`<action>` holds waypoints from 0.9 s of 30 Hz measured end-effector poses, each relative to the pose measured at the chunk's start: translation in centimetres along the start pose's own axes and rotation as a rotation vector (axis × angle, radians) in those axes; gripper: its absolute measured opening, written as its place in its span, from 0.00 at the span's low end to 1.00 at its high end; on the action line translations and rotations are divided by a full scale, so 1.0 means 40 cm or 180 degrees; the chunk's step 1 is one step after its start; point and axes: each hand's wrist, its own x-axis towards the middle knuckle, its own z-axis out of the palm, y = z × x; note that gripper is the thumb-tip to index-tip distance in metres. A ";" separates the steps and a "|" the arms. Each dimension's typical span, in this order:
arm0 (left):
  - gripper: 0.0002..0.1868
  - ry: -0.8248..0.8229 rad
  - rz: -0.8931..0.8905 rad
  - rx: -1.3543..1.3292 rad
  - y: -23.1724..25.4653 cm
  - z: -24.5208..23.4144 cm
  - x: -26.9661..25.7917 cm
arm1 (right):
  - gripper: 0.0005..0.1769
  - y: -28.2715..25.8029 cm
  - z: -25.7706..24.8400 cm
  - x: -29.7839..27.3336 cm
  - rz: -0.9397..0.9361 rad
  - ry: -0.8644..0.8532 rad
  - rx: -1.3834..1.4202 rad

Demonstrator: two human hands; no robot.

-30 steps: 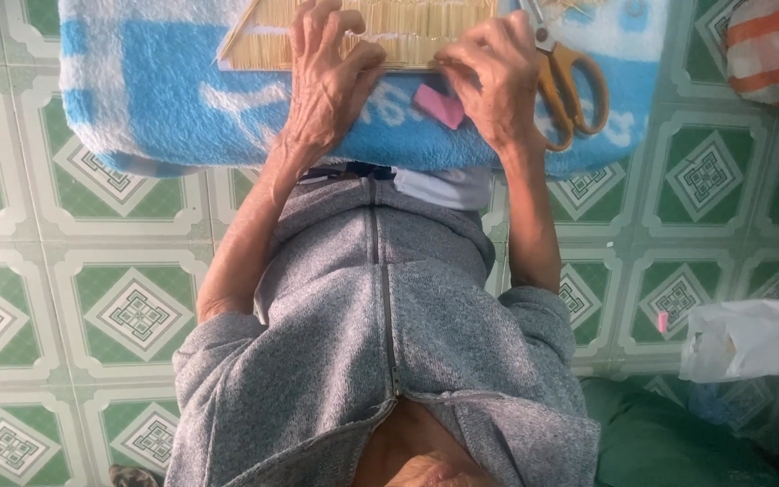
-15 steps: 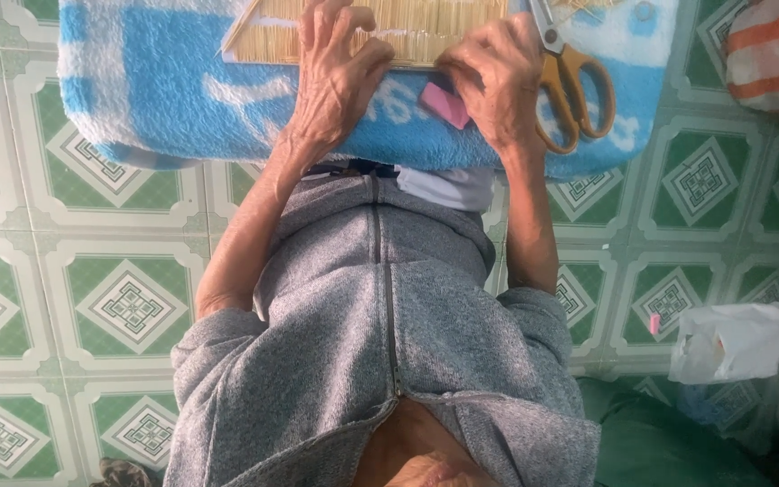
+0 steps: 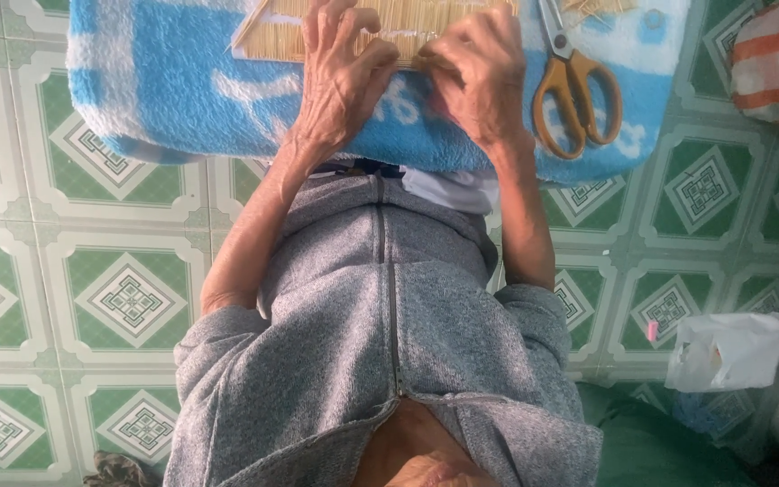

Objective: A person is sitting on the floor, assembling a craft project by arranging small wooden sticks into a trapezoidal shape on a towel and using scissors to cut small pieces of pink material.

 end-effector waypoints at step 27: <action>0.05 -0.0005 0.0017 0.0019 0.002 -0.014 0.003 | 0.08 -0.046 -0.016 0.026 -0.0021 -0.0050 0.0080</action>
